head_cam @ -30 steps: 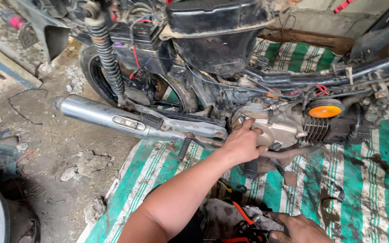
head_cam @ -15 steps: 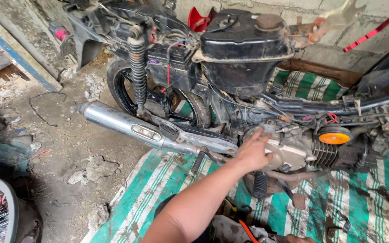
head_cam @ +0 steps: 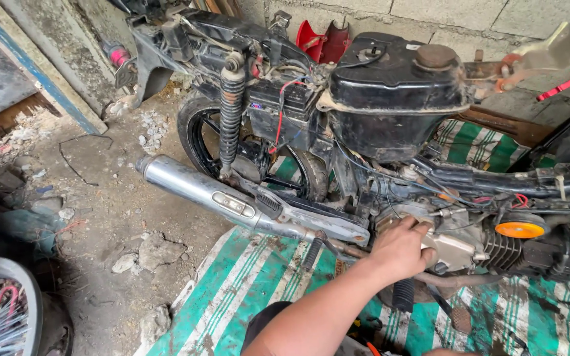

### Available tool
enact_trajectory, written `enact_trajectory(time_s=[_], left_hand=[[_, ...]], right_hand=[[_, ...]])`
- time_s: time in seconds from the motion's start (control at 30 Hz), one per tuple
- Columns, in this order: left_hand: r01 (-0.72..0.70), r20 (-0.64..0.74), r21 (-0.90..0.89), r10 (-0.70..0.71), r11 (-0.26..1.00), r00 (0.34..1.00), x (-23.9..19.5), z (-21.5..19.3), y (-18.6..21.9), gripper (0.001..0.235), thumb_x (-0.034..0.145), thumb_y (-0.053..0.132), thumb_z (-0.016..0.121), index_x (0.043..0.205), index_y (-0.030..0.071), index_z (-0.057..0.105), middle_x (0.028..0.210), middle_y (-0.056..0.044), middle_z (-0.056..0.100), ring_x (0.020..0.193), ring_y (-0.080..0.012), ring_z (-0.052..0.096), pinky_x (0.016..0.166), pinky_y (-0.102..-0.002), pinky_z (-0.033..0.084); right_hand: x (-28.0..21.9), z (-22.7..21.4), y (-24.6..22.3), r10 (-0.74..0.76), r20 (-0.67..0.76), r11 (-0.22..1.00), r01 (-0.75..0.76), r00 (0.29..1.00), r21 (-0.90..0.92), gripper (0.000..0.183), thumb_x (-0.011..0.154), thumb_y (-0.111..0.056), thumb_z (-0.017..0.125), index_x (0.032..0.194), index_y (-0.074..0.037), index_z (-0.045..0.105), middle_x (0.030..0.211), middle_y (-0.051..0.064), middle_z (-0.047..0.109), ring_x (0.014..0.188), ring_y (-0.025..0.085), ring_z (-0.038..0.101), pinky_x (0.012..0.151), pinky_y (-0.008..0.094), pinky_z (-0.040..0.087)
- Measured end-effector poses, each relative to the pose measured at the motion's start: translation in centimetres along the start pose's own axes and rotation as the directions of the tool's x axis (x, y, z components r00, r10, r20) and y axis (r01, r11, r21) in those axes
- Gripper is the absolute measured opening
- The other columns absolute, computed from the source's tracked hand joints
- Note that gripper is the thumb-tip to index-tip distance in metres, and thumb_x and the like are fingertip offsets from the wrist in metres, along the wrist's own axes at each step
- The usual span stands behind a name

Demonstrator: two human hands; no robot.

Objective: The person works on a motorcycle engine, connecting wires and adjusting components near the exhaust and carburetor. They use pliers to manipulate a wire and handle various engine parts while sitting on the ground.

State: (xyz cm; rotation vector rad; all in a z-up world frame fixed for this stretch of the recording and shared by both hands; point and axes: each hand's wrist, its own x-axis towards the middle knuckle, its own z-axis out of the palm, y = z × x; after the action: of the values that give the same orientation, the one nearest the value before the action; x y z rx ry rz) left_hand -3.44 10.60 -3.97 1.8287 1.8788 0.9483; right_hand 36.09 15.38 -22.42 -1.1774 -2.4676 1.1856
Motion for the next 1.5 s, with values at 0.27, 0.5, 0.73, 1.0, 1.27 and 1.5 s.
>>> enact_trajectory(time_s=[0.27,0.5,0.73,1.0,1.27,1.5], left_hand=[[0.063,-0.343,-0.258,-0.152,0.964,0.927,0.5,-7.2,-1.0,0.038,0.097,0.015,0.07,0.134,0.007,0.078,0.129,-0.02,0.075,0.094,-0.0354,0.077,0.086,-0.045,0.064],[-0.274,-0.653,-0.753,-0.624,0.599,0.43,2.1,-12.8,-7.3,0.038,0.102,0.007,0.068,0.14,0.003,0.07,0.114,-0.006,0.077,0.085,-0.0103,0.064,0.076,-0.025,0.056],[-0.217,-0.646,-0.758,-0.662,0.615,0.38,2.1,-15.2,-6.0,0.032,0.104,0.019,0.073,0.13,0.003,0.081,0.098,-0.004,0.081,0.081,-0.011,0.072,0.076,-0.026,0.059],[-0.307,-0.511,-0.859,-0.716,0.409,0.476,2.9,-14.8,-5.0,0.045,0.102,0.015,0.074,0.143,-0.005,0.074,0.113,-0.007,0.086,0.077,-0.0093,0.071,0.065,-0.024,0.057],[-0.305,-0.67,-0.741,-0.63,0.598,0.393,3.1,-14.0,-6.1,0.025,0.102,0.02,0.078,0.108,-0.004,0.079,0.099,-0.003,0.071,0.07,-0.0084,0.057,0.066,-0.026,0.06],[-0.103,-0.896,-0.391,-0.352,0.915,0.273,2.0,-15.8,-6.2,0.015,0.097,0.02,0.079,0.101,0.006,0.075,0.133,-0.016,0.062,0.113,-0.0291,0.056,0.092,-0.039,0.046]], right_hand=[[6.0,-5.5,-34.7,0.053,-0.213,0.99,-0.023,0.976,0.139,0.035,0.09,-0.009,0.086,0.124,-0.004,0.091,0.068,0.012,0.082,0.055,0.02,0.064,0.052,0.034,0.047],[11.1,-3.1,-40.3,-0.077,-0.124,0.995,0.085,0.989,0.061,0.037,0.089,-0.013,0.084,0.125,-0.012,0.087,0.084,0.004,0.09,0.059,0.014,0.07,0.054,0.029,0.054],[13.2,-0.6,-40.3,-0.11,0.057,0.99,0.114,0.992,-0.082,0.03,0.089,-0.028,0.084,0.117,-0.019,0.091,0.066,-0.001,0.075,0.053,0.014,0.059,0.053,0.031,0.046],[13.7,0.1,-40.0,-0.153,0.107,0.983,0.162,0.982,-0.082,0.029,0.086,-0.026,0.084,0.113,-0.018,0.089,0.095,-0.007,0.096,0.065,0.013,0.073,0.059,0.032,0.059],[12.9,0.8,-37.8,-0.07,0.206,0.993,0.087,0.976,-0.075,0.03,0.09,-0.026,0.083,0.119,-0.023,0.088,0.095,-0.011,0.093,0.074,0.006,0.077,0.068,0.024,0.063],[12.2,0.4,-37.8,-0.096,0.219,0.983,0.127,0.971,-0.13,0.031,0.092,-0.034,0.082,0.12,-0.024,0.086,0.096,-0.009,0.096,0.078,0.007,0.086,0.07,0.026,0.068]])
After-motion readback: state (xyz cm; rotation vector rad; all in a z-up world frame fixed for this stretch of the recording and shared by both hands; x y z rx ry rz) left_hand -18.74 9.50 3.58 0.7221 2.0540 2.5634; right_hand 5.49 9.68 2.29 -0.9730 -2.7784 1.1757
